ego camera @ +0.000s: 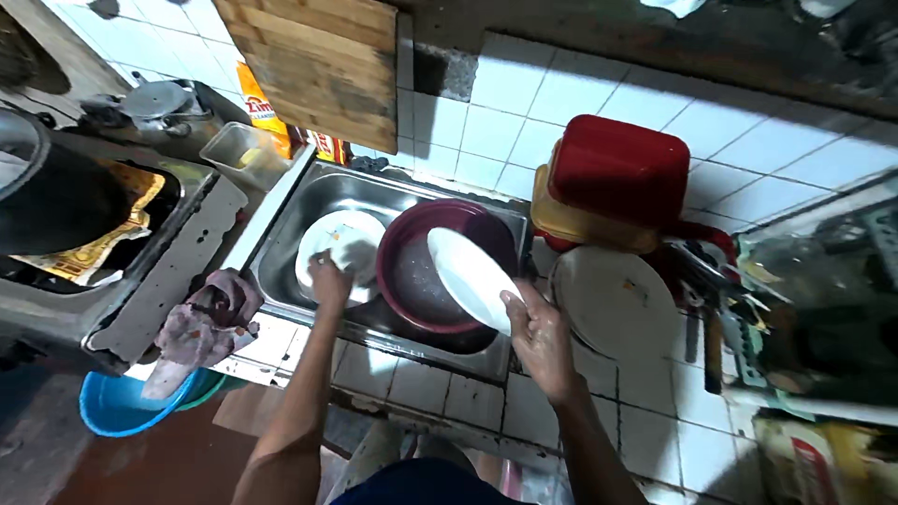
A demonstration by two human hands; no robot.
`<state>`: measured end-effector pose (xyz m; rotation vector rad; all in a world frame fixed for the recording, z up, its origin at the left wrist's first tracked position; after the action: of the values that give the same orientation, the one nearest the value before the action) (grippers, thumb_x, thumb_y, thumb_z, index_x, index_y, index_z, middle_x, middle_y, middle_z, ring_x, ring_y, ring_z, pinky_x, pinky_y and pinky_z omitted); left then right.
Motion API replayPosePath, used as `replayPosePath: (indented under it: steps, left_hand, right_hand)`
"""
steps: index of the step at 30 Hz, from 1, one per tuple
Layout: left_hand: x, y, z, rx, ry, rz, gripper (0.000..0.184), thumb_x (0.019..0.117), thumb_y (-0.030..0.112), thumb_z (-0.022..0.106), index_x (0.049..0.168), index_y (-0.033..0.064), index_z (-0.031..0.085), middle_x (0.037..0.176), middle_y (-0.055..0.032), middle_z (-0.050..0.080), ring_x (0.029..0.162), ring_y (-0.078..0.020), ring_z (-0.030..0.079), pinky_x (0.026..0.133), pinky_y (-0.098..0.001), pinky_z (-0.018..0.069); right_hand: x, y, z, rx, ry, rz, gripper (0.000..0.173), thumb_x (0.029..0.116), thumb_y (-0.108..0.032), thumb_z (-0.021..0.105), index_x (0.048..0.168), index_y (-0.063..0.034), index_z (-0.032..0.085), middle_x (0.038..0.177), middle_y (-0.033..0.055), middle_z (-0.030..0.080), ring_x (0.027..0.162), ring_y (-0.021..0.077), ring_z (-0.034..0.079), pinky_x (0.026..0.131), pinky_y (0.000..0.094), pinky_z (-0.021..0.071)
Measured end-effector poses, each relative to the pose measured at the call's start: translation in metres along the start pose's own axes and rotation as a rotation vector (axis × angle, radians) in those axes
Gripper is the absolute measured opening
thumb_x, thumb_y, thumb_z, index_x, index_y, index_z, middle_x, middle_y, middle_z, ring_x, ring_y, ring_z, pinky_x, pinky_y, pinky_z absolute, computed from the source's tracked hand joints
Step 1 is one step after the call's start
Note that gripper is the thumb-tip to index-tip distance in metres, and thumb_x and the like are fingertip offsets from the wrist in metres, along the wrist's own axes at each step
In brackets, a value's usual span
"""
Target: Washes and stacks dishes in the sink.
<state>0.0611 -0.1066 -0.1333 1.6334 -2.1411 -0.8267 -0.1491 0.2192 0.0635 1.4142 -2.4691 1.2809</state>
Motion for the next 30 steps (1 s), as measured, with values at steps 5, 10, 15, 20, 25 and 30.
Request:
replayPosePath:
  steps: [5, 10, 15, 20, 25, 30]
  left_hand:
    - [0.028, -0.088, 0.010, 0.297, -0.061, -0.360, 0.087, 0.0916, 0.027, 0.077, 0.153, -0.0121, 0.028, 0.154, -0.0379, 0.033, 0.135, -0.0514, 0.049, 0.105, -0.0571, 0.0478]
    - [0.031, -0.100, 0.006, 0.149, 0.006, -0.432, 0.099, 0.0848, 0.035, 0.085, 0.151, -0.0134, 0.028, 0.147, -0.0379, 0.044, 0.135, -0.0480, 0.050, 0.110, -0.0554, 0.0445]
    - [0.036, -0.110, 0.004, 0.109, -0.007, -0.463, 0.081, 0.0871, 0.031, 0.082, 0.143, -0.0135, 0.043, 0.143, -0.0351, 0.050, 0.136, -0.0451, 0.050, 0.111, -0.0554, 0.0422]
    - [0.030, -0.106, -0.001, 0.087, 0.038, -0.525, 0.083, 0.0863, 0.035, 0.082, 0.144, -0.0106, 0.043, 0.142, -0.0325, 0.053, 0.134, -0.0433, 0.053, 0.109, -0.0557, 0.0452]
    - [0.032, -0.089, -0.021, -0.255, 0.202, -0.377, 0.078, 0.0848, 0.013, 0.080, 0.145, -0.0151, 0.039, 0.141, -0.0374, 0.050, 0.134, -0.0476, 0.049, 0.111, -0.0579, 0.0413]
    - [0.024, -0.019, -0.071, -0.267, 0.384, -0.017, 0.059, 0.1042, 0.021, 0.056, 0.150, -0.0085, 0.033, 0.128, -0.0368, 0.058, 0.117, -0.0479, 0.060, 0.103, -0.0578, 0.0462]
  right_hand:
    - [-0.042, -0.035, -0.084, -0.183, 0.085, -0.219, 0.026, 0.1044, -0.014, 0.050, 0.113, 0.0022, 0.069, 0.093, 0.0139, 0.074, 0.081, 0.0133, 0.071, 0.073, 0.0227, 0.0556]
    - [-0.073, -0.014, -0.137, -0.382, 0.075, -0.210, 0.025, 0.1037, -0.010, 0.050, 0.114, 0.0016, 0.070, 0.103, 0.0163, 0.076, 0.093, 0.0190, 0.073, 0.084, 0.0262, 0.0568]
    - [-0.091, 0.037, -0.137, -0.525, 0.074, -0.146, 0.028, 0.1011, -0.006, 0.049, 0.112, 0.0032, 0.073, 0.106, 0.0189, 0.077, 0.094, 0.0317, 0.076, 0.085, 0.0377, 0.0596]
    - [-0.110, 0.083, -0.122, -0.534, 0.107, -0.136, 0.030, 0.0990, -0.002, 0.049, 0.116, 0.0015, 0.073, 0.111, 0.0179, 0.076, 0.099, 0.0323, 0.075, 0.088, 0.0383, 0.0593]
    - [-0.118, 0.108, -0.102, -0.541, 0.112, -0.101, 0.032, 0.0983, -0.001, 0.050, 0.120, 0.0003, 0.073, 0.115, 0.0197, 0.075, 0.102, 0.0362, 0.074, 0.090, 0.0429, 0.0585]
    - [-0.118, 0.140, -0.080, -0.515, 0.029, -0.022, 0.035, 0.1028, -0.004, 0.047, 0.131, -0.0003, 0.068, 0.130, 0.0202, 0.069, 0.121, 0.0420, 0.066, 0.106, 0.0623, 0.0460]
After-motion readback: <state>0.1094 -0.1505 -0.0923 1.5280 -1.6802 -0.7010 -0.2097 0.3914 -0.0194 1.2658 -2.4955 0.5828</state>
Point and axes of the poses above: each hand's wrist, its own x-axis towards the middle knuckle, its own z-axis out of the palm, y = z × x, the point moved 10 cm from there along x, towards the middle knuckle
